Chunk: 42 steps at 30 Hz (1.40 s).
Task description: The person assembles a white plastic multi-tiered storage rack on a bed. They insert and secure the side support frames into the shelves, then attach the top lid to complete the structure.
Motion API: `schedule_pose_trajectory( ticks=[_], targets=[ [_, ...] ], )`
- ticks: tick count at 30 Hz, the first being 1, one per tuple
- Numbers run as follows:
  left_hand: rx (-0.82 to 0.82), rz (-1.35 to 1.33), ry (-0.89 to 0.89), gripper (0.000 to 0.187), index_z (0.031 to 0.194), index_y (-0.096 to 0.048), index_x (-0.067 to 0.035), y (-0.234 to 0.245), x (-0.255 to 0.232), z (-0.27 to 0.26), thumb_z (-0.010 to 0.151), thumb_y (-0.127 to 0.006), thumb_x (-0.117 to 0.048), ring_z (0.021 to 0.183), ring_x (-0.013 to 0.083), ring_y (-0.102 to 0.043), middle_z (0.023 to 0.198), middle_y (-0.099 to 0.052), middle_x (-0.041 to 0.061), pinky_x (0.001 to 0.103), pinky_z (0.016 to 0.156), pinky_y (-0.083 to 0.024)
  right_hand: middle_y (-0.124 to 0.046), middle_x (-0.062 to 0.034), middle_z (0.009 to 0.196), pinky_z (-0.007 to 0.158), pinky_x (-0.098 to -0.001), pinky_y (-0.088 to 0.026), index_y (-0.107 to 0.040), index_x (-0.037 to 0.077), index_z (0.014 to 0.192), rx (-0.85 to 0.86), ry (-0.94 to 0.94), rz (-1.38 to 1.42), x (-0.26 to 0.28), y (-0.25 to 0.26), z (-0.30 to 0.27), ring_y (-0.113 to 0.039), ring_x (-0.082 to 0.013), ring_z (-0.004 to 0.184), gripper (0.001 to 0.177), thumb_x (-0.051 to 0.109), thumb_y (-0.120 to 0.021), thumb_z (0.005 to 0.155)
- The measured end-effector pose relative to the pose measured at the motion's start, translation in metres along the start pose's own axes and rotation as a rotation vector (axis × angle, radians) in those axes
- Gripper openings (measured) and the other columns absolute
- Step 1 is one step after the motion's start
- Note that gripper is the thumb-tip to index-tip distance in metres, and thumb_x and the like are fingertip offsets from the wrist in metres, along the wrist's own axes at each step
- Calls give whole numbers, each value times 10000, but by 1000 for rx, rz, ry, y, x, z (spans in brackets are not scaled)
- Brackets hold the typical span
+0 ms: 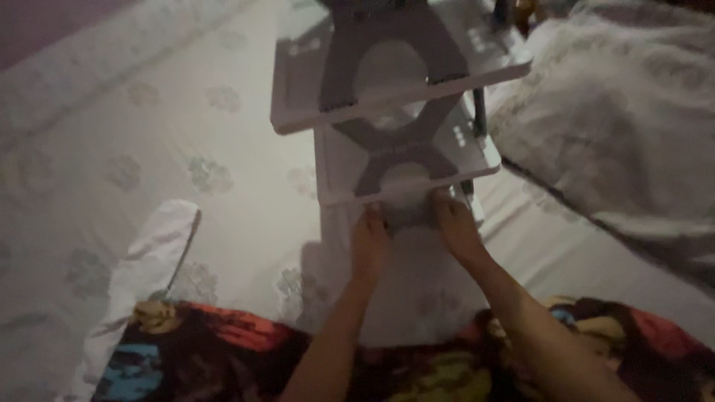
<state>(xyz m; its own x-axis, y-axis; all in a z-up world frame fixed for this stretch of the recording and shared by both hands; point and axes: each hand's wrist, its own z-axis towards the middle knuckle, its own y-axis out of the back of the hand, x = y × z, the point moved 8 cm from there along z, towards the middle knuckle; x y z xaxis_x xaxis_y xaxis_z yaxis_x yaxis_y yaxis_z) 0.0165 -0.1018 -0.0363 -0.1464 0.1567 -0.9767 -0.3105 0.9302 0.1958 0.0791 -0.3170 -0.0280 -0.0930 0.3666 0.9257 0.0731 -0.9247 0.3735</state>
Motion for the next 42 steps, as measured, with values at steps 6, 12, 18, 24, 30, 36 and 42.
schedule_pose_trajectory(
  ticks=[6,12,18,24,30,36,42],
  targets=[
    [77,76,-222,605,922,-627,10,-3,-5,12,1061,-346,-509,626,292,-578,725,-623,146,461,608,-484,-746,-182,1030,835,-422,-542,-705,-29,1226,67,-151,128,-41,-5,20,-677,-283,922,714,594,-435,1005],
    [88,467,-564,299,1075,-751,-67,57,-109,-78,948,-561,-259,984,374,-706,1025,-761,173,471,874,-525,-670,-181,1347,937,-430,-494,-654,107,1385,217,526,-725,-30,20,13,-634,-342,1132,473,185,-374,1011],
    [-265,186,-907,335,1195,-653,8,117,-304,-130,964,-630,-234,1037,366,-694,1120,-703,220,451,889,-537,-811,-72,1123,1006,-395,-518,-847,68,1074,129,37,-307,172,131,-30,-732,-225,1063,543,377,-401,1068],
    [-133,28,-679,443,1028,-707,47,92,-367,-20,1047,-572,-375,748,261,-640,823,-712,177,397,712,-508,-711,-88,1027,873,-317,-512,-678,-6,1146,-5,446,274,367,101,-22,-642,-168,959,529,458,-437,1066],
    [-81,40,-626,483,949,-718,41,92,-348,-12,1026,-573,-414,715,206,-573,755,-665,178,390,682,-474,-719,-75,983,824,-358,-508,-705,-24,1135,-23,348,349,335,90,17,-633,-150,889,540,467,-507,1027],
    [40,-97,-564,506,946,-721,48,92,-353,-25,1023,-586,-434,796,193,-589,828,-690,143,367,723,-486,-748,-88,1038,904,-340,-531,-686,-24,1178,-21,217,510,329,85,22,-699,-193,936,543,469,-544,1000],
    [40,-199,-603,490,1085,-660,20,106,-369,-33,979,-593,-454,801,135,-610,886,-677,32,331,734,-485,-680,-150,1248,1027,-423,-458,-596,-2,1335,53,93,370,348,92,-9,-630,-249,1139,643,529,-498,985]
  ],
)
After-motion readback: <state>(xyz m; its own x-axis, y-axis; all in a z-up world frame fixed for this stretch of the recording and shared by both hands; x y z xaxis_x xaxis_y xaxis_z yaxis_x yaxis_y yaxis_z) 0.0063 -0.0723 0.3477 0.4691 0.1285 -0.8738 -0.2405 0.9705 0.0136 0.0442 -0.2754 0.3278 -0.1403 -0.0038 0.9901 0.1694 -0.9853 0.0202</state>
